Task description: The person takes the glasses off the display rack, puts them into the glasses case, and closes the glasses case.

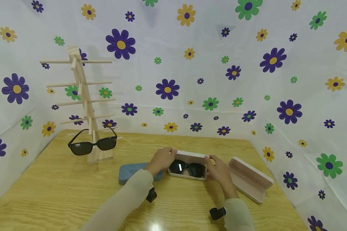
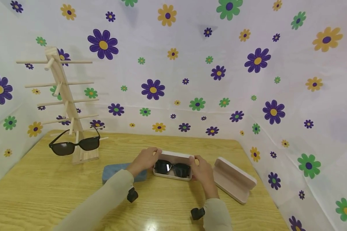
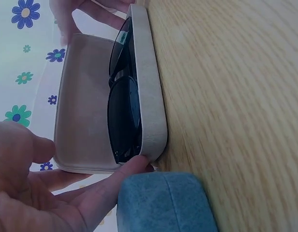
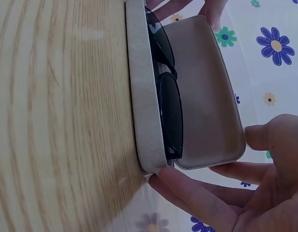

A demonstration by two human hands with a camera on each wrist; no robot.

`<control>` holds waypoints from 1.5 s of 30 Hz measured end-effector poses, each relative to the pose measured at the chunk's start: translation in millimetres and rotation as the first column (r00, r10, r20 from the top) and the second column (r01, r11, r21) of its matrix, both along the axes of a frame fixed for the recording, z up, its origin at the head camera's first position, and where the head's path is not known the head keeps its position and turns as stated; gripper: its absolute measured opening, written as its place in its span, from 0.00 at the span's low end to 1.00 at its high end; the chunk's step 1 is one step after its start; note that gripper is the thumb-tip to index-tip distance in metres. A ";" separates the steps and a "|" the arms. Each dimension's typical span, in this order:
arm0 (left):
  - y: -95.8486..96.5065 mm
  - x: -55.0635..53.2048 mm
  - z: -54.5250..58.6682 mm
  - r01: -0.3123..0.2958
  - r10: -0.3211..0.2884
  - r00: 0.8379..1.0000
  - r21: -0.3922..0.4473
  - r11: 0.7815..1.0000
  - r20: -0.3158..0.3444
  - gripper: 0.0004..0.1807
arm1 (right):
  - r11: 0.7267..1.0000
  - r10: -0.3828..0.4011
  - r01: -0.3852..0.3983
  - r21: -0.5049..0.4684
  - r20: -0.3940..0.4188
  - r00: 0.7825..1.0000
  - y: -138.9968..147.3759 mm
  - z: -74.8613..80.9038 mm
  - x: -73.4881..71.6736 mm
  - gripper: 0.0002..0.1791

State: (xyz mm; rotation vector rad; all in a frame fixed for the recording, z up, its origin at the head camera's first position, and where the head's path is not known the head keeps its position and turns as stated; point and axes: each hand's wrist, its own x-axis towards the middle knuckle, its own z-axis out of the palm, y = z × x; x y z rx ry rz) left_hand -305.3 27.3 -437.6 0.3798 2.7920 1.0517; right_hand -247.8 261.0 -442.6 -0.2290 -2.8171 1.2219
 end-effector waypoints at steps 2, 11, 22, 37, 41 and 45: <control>-0.6 0.1 -0.9 -0.007 0.007 1.000 0.008 1.000 -0.003 0.28 | 1.000 0.010 -0.009 0.022 -0.004 1.000 -1.0 0.3 0.6 0.31; -5.1 0.2 -4.6 0.001 0.000 1.000 0.029 1.000 -0.002 0.26 | 0.999 0.048 -0.048 -0.026 0.000 0.999 1.2 -2.2 0.6 0.31; -3.1 6.1 -5.8 0.018 -0.017 1.000 0.051 0.999 -0.007 0.24 | 0.993 0.070 -0.064 -0.095 0.052 0.996 8.9 -2.6 1.0 0.33; -6.2 7.8 -6.0 0.047 -0.045 0.998 0.072 0.996 -0.031 0.20 | 0.981 0.123 -0.113 -0.160 0.054 0.991 11.4 2.3 1.6 0.29; -8.7 7.8 -7.0 0.062 -0.061 0.998 0.068 0.996 -0.017 0.18 | 0.975 0.142 -0.130 -0.180 0.061 0.988 12.8 1.2 1.6 0.26; -10.2 8.6 -6.2 0.072 -0.074 0.997 0.082 0.994 0.026 0.18 | 0.970 0.161 -0.145 -0.194 0.071 0.984 14.1 2.1 2.8 0.22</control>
